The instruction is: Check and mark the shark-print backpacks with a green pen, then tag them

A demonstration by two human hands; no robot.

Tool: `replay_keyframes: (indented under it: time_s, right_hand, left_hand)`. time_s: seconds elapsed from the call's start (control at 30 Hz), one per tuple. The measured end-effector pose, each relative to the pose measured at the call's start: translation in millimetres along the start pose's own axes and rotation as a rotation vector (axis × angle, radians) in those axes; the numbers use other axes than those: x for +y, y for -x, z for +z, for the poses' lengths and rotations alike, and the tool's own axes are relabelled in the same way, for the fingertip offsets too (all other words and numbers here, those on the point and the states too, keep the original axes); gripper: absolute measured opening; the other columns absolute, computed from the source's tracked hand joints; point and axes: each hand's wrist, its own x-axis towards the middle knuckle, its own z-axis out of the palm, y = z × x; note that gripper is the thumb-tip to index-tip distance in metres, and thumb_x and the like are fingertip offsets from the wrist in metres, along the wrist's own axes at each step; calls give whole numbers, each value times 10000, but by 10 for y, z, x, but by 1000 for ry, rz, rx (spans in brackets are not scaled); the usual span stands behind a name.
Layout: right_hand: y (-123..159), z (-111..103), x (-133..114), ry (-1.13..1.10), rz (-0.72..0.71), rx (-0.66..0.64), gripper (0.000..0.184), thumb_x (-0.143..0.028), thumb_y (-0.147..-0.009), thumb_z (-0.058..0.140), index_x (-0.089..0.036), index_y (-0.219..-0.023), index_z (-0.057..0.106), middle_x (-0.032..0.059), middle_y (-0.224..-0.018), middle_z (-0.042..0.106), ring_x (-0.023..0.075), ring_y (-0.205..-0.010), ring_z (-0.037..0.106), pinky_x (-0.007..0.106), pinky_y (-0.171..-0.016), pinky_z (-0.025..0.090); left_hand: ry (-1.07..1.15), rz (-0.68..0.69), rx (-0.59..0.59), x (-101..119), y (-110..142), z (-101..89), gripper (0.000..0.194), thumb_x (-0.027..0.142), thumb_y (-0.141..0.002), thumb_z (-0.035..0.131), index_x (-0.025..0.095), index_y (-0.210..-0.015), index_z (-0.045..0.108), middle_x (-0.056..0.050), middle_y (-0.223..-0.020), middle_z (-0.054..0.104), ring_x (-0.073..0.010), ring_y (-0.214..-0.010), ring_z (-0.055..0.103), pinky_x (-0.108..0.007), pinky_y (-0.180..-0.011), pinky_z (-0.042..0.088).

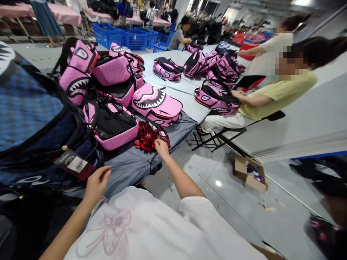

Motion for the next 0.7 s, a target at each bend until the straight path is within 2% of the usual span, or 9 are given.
replay_keyframes:
  time_s: [0.07,0.13,0.27,0.37,0.43,0.5,0.6,0.7]
  right_hand:
    - [-307,-205,316,147,9,26,226,-240,-1027,518,-152,-1097,713,102,-1120,718,217,-1062,651,408,-990,496]
    - [-596,-309,509,267,-38,-10,296,-171,-1009,469,-158,-1134,738,133,-1205,715,233,-1125,620,370,-1003,455]
    - [-1090,-300,670,436,-222,-157,323,-149,-986,485,-171,-1170,750,129,-1300,701,241,-1166,565,352,-1003,386]
    - [-1330,-228,739,527,-334,-258,279,-190,-988,517,-160,-1135,753,138,-1253,713,253,-1141,535,382,-1019,320]
    - [-1415,-194,789,572,-400,-316,265,-205,-994,515,-150,-1084,759,143,-1171,729,249,-1098,527,389,-1020,287]
    - [-1457,-184,831,602,-461,-355,299,-206,-1016,469,-146,-1068,757,145,-1121,729,240,-1060,522,391,-1026,263]
    - [-1495,-217,860,614,-541,-366,356,-207,-1041,402,-143,-1113,745,157,-1123,716,244,-1058,516,416,-1071,220]
    - [-1559,-329,870,598,-605,-363,363,-174,-1027,397,-168,-1125,747,152,-1102,716,251,-1071,521,444,-1129,178]
  left_hand:
    - [2,-62,-74,102,-261,396,373,462,-918,548,171,-1068,728,-55,-859,765,-196,-719,701,-304,-644,552]
    - [-24,-72,-109,253,-583,825,356,415,-904,544,162,-1085,717,-68,-915,770,-204,-774,714,-317,-689,573]
    - [-103,-52,-136,589,-1243,1694,386,277,-890,589,154,-1250,650,-109,-1194,728,-194,-903,712,-337,-837,594]
    - [-189,-25,-147,785,-1596,2207,462,249,-892,657,175,-1344,599,-122,-1343,654,-243,-1157,654,-394,-1052,527]
    - [-258,-20,-160,869,-1734,2441,494,254,-878,709,194,-1356,597,-121,-1393,620,-286,-1288,574,-435,-1134,463]
    - [-326,-37,-182,912,-1813,2598,488,260,-864,743,200,-1331,616,-123,-1382,622,-308,-1286,564,-452,-1120,466]
    - [-421,-93,-198,911,-1882,2733,350,267,-884,731,198,-1222,668,-126,-1285,655,-304,-1202,609,-436,-1033,512]
    - [-486,-143,-197,876,-1954,2797,175,246,-962,631,177,-1111,689,-116,-1161,680,-258,-1099,655,-413,-973,533]
